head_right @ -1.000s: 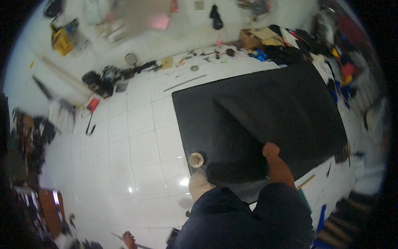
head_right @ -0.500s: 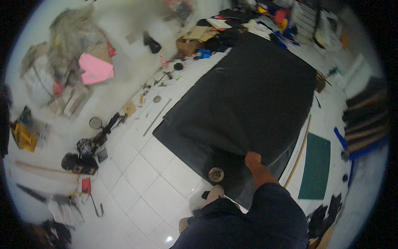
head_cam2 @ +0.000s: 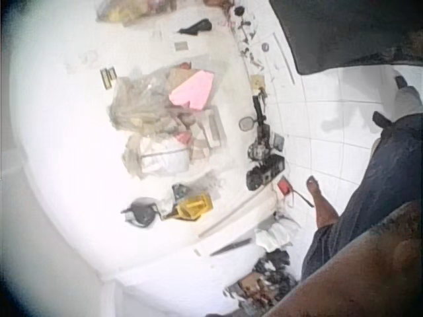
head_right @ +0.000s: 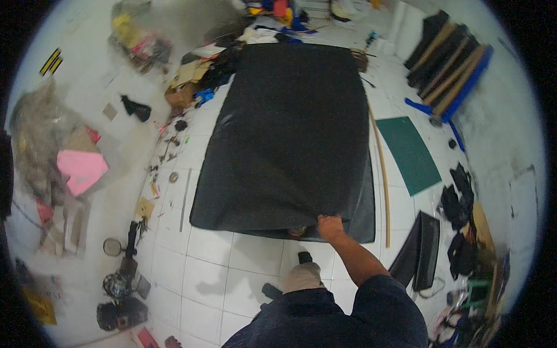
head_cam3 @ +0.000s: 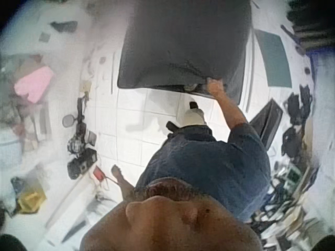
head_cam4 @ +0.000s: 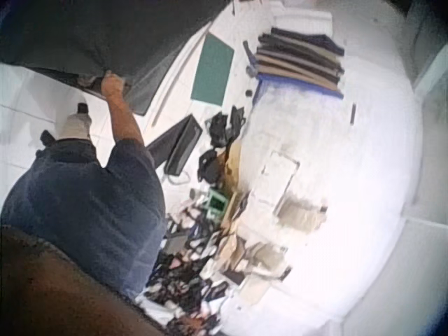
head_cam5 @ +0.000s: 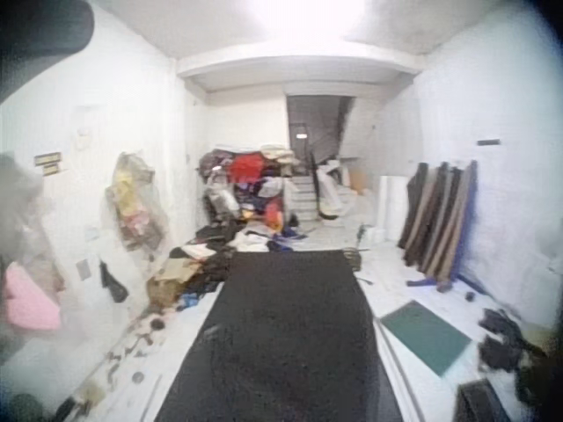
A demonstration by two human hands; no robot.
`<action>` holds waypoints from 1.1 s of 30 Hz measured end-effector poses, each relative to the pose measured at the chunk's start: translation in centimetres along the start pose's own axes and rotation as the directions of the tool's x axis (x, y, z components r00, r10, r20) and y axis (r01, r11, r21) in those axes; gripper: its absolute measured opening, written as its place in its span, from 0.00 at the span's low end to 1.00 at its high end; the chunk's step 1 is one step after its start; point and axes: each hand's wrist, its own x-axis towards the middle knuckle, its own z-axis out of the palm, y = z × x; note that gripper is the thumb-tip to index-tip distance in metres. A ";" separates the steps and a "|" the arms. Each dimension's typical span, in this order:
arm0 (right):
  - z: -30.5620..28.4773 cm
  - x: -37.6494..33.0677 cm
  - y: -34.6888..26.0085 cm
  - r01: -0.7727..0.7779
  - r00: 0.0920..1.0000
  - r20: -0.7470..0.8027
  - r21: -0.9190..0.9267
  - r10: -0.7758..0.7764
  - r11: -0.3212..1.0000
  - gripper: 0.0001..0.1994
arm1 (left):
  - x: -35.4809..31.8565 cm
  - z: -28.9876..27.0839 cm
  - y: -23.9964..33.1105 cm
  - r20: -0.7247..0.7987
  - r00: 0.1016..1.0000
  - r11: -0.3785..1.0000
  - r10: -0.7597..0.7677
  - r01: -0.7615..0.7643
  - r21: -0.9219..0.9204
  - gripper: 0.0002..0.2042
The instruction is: The person cuts a large sheet of black synthetic material using shears, then smooths it out by hand and adjusts its position on the floor using a weight and a wooden stick.
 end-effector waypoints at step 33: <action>49.1 16.7 20.8 -0.356 0.856 -0.345 0.146 0.385 0.923 0.22 | 27.8 73.7 10.5 0.776 0.512 0.891 0.368 -0.432 -0.138 0.14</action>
